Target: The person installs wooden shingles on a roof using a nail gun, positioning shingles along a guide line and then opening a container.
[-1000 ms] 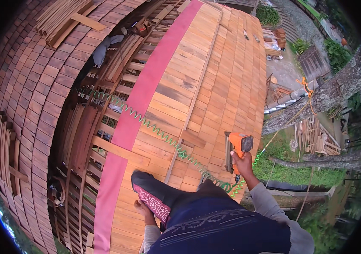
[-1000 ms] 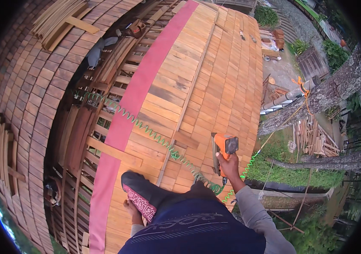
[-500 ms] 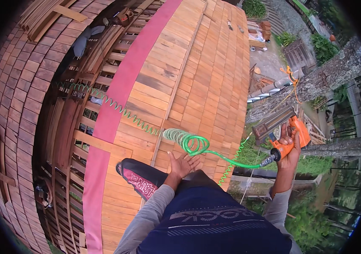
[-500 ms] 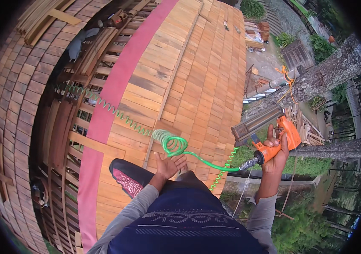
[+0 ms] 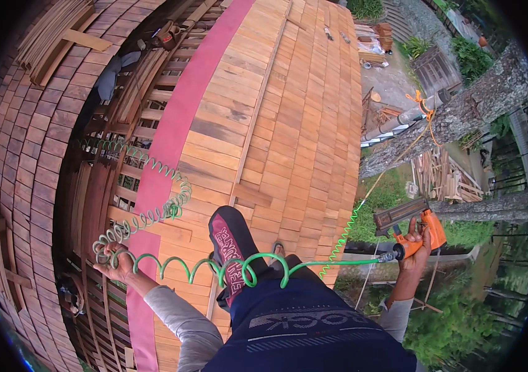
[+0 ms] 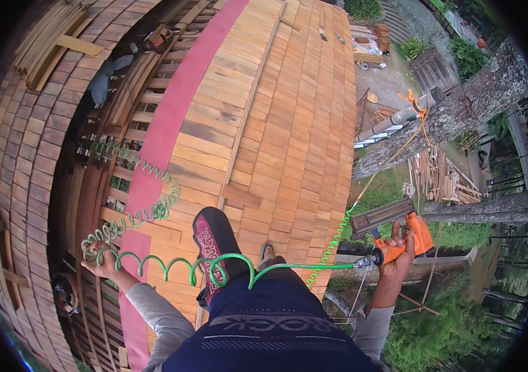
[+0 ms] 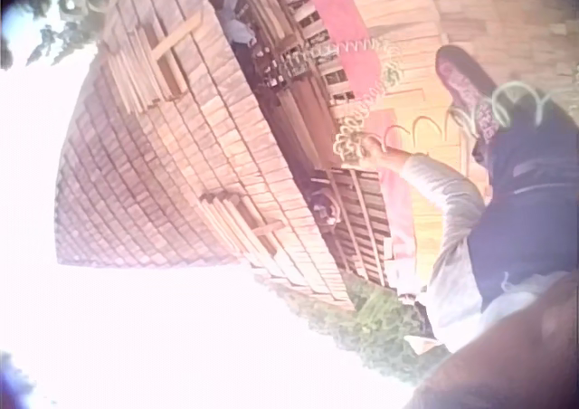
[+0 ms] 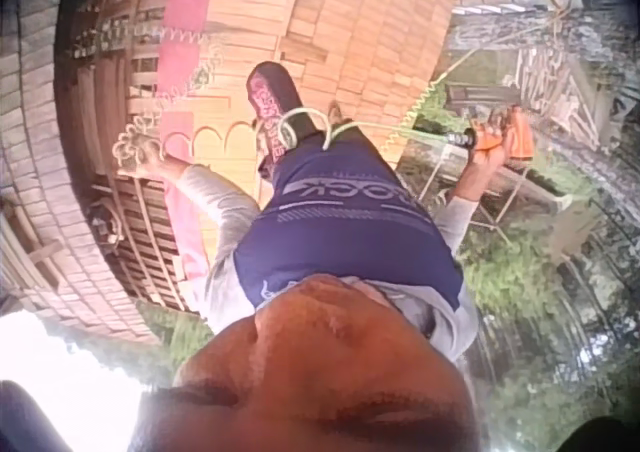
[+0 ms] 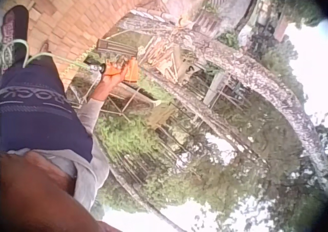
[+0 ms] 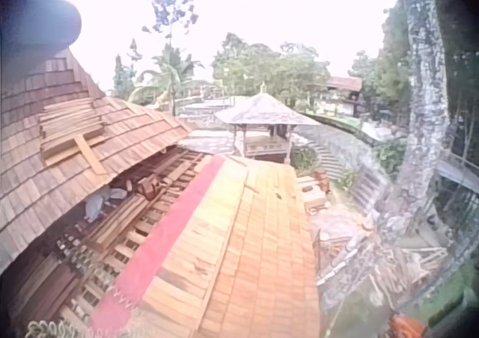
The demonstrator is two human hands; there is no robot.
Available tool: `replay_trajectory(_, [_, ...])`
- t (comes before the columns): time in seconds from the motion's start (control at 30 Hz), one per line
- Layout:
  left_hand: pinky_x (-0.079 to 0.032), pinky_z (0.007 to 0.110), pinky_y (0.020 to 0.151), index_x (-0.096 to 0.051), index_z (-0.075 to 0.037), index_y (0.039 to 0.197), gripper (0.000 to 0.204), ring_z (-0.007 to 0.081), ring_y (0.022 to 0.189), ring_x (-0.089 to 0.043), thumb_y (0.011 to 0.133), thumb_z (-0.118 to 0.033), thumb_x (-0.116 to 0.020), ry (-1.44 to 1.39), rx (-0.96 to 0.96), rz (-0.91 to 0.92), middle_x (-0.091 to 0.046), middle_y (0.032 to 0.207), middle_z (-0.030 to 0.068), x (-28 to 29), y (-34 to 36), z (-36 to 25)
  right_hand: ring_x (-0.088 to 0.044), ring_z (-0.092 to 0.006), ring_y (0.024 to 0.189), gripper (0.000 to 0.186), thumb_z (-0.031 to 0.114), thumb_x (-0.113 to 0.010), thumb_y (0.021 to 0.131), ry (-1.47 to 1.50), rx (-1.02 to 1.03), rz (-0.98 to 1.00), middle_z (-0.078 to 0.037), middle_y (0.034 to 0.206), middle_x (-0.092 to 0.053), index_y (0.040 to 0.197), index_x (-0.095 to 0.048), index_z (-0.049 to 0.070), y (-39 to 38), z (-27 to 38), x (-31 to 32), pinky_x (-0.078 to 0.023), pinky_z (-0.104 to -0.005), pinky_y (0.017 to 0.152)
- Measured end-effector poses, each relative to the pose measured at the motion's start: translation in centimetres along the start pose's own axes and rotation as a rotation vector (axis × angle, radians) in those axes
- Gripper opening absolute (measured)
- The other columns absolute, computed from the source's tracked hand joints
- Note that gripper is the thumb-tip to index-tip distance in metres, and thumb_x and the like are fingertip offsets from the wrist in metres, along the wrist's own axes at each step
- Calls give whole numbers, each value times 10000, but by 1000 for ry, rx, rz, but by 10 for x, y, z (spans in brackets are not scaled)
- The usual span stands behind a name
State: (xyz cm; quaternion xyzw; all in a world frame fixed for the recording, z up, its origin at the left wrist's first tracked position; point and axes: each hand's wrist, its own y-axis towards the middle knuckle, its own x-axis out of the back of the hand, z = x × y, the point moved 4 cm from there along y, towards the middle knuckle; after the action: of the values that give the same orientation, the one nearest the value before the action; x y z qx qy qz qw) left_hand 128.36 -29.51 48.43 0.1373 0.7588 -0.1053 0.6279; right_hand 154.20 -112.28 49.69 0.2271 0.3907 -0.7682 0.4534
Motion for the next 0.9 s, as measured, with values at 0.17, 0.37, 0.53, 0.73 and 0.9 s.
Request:
replay_trajectory(0.17, [-444,388,879,-562,-8,1307,636,228,927,-562,857,-393,-795,102,-68,223,-636,1158,63,-18,-44,-111,-578,-96,630,370,249,-573,1060,9,-114,-88,-95,1052,-684,1374,-518,61,25,-79,-47,-556,-259,604])
replay_trajectory(0.37, [-512,315,608,-559,-12,1389,584,182,704,-615,997,-443,-598,685,-42,-203,-697,995,86,51,-82,-77,-581,-109,638,422,246,-587,1046,-156,-249,-98,-75,1025,-691,1387,-468,30,70,-179,-131,-559,-268,606])
replay_trajectory(0.53, [-450,317,596,-620,-118,1085,375,166,637,-546,921,-453,-660,654,24,-693,-685,884,33,211,-90,64,-603,-77,671,382,253,-595,1048,-203,-402,-58,-94,1207,-678,1360,-470,71,154,-227,-181,-563,-266,580])
replay_trajectory(0.73, [-557,428,550,-656,-74,1003,436,263,634,-625,939,-493,-555,624,395,-1315,-669,793,97,304,-132,262,-605,-73,683,363,261,-622,1040,-424,-453,-33,-76,1194,-676,1317,-499,61,285,-268,-272,-557,-263,567])
replay_trajectory(0.9, [-573,472,616,-637,-69,1114,534,311,711,-640,949,-572,-564,668,626,-1246,-683,894,140,267,-67,340,-615,-87,730,297,262,-634,1034,-421,-511,-16,-63,1190,-664,1279,-538,123,337,-293,-369,-557,-286,608])
